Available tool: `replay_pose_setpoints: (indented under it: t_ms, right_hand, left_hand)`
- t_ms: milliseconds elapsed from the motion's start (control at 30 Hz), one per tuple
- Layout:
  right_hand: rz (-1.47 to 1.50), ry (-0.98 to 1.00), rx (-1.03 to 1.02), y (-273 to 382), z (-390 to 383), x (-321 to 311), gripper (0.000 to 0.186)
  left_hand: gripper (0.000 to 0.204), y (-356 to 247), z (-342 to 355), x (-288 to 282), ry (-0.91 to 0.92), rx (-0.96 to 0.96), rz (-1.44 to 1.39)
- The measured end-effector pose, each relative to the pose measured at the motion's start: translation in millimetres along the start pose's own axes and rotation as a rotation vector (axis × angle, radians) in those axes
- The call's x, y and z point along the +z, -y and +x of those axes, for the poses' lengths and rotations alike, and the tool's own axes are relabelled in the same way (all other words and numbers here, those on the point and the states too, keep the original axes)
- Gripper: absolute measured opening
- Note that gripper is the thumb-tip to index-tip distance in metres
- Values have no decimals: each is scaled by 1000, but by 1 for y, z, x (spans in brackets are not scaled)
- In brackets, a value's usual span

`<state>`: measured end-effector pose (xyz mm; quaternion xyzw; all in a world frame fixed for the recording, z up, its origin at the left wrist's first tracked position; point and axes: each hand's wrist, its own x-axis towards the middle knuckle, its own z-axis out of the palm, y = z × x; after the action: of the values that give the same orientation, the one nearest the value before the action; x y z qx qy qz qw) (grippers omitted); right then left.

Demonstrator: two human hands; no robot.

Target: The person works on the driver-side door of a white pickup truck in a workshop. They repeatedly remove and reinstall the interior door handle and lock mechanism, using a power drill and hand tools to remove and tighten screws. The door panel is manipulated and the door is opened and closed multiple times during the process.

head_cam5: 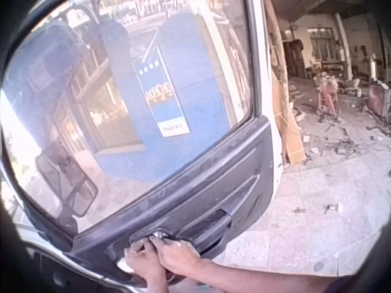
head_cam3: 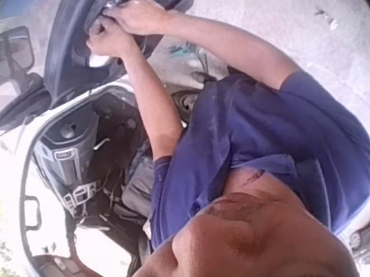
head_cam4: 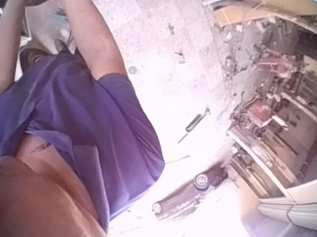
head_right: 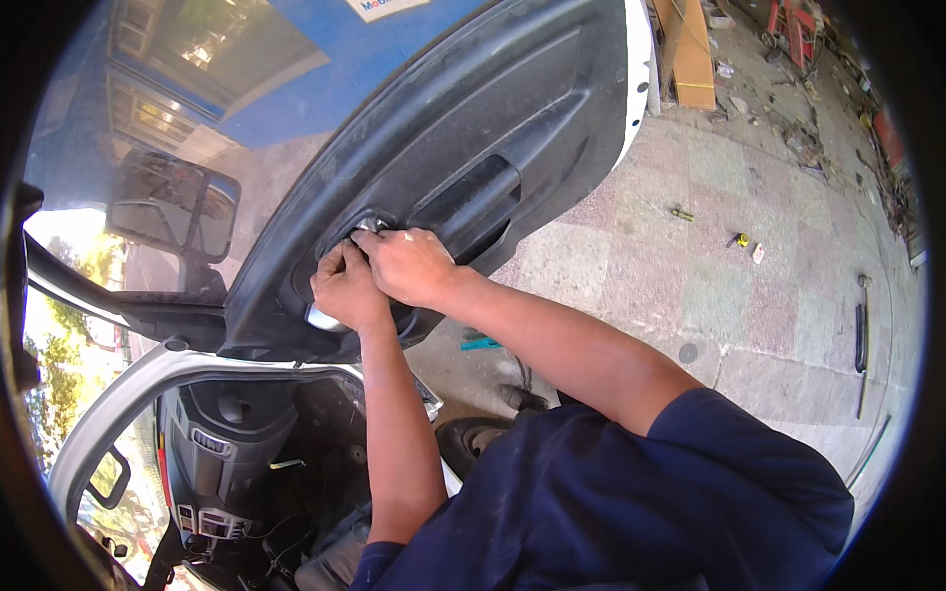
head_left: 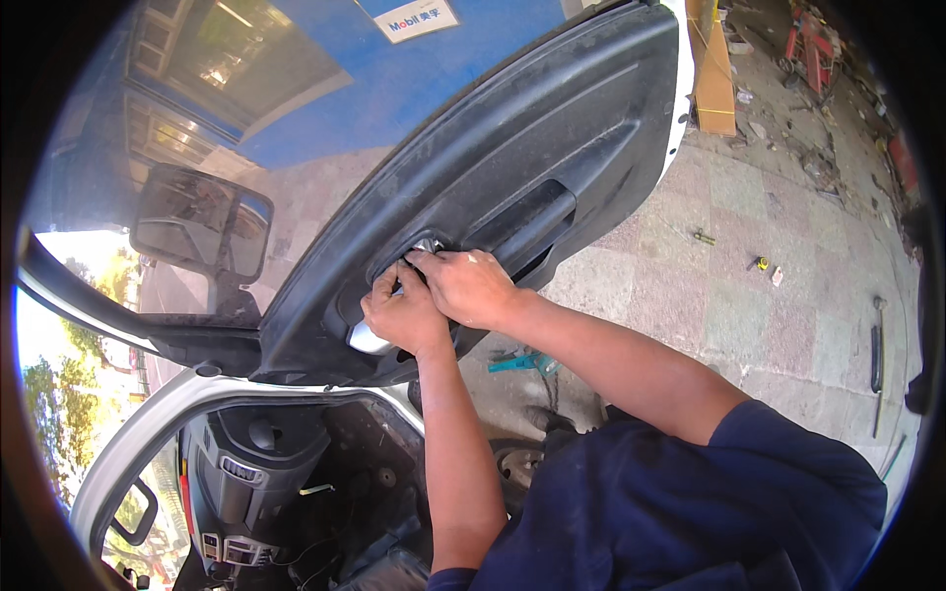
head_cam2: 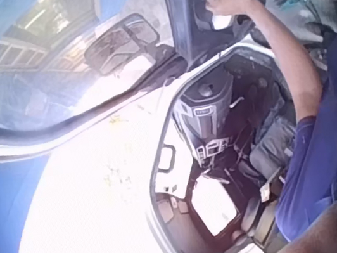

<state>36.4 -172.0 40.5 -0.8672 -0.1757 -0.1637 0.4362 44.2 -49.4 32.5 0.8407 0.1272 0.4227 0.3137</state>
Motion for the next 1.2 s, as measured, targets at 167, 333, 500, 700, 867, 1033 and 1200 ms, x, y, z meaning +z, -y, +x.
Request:
replay_pose_setpoints:
  t_ms: [167,333,500,700,867,1033,1200]
  right_hand:
    - [6,-33,-36,-3,1,1,39]
    - [-29,56,-53,-7,11,-4,37]
    - [-29,66,-50,-7,12,-5,37]
    - [-51,131,-33,3,9,-8,45]
    - [-109,155,-35,5,5,-7,50]
    - [-130,202,-69,7,5,-6,56]
    - [-216,136,-106,3,2,3,58]
  left_hand:
    - [19,5,-1,4,-28,9,-10]
    - [18,3,0,7,-36,-2,4]
    - [18,6,2,9,-23,26,-1]
    - [21,20,3,1,63,156,-61]
    - [30,20,-1,-11,175,264,-17]
    - [33,26,0,-21,237,390,46]
    - [43,25,2,-27,282,530,202]
